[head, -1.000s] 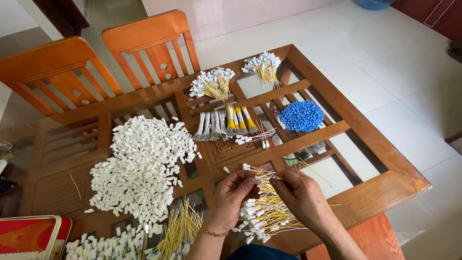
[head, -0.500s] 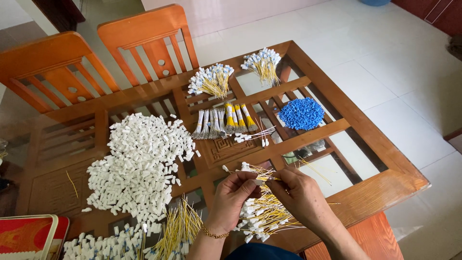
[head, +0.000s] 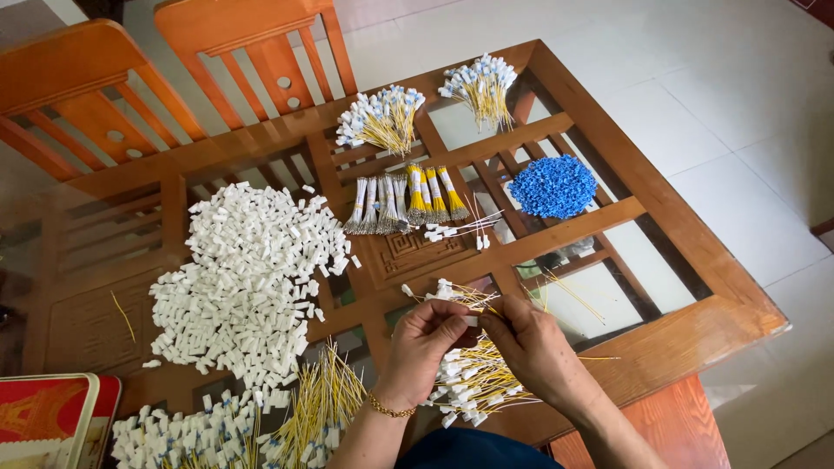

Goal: Assembling small electronic components by attaching plastic housings onto wire ends.

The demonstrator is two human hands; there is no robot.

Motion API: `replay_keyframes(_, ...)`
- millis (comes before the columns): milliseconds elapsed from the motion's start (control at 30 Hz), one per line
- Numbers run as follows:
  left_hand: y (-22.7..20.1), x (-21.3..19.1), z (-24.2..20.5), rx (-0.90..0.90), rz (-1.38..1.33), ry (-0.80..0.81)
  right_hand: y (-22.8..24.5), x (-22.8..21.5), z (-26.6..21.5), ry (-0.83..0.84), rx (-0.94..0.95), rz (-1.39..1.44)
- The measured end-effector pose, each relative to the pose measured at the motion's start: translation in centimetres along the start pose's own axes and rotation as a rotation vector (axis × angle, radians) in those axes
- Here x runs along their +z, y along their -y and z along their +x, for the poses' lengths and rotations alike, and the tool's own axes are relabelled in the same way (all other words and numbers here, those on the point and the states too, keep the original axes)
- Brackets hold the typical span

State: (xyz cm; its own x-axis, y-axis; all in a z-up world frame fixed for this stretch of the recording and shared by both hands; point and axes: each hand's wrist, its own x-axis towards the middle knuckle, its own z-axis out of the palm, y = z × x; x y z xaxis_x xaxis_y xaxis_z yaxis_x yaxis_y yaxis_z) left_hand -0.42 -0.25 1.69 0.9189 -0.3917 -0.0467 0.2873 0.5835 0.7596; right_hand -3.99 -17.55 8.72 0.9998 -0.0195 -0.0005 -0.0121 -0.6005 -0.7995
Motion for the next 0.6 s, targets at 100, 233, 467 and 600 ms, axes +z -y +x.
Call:
replay_keyframes(100,0.5,-0.3,0.2,-0.044,0.048,-0.026,-1.0,0.3,0.4,-0.012,-0.014,-0.016)
replay_keyframes(233,1.2,-0.9,0.7,-0.099,0.033,-0.052,-2.0,0.6,1.2,0.029,0.038,-0.011)
replay_keyframes(467,3.9,-3.1,2.6,-0.211,0.107,-0.112,-6.4,1.8,3.5,0.078,0.038,-0.092)
replay_keyframes(600,4.9,-4.5,3.9,-0.183,0.116,-0.076,-7.1,1.9,4.6,0.112,0.063,-0.042)
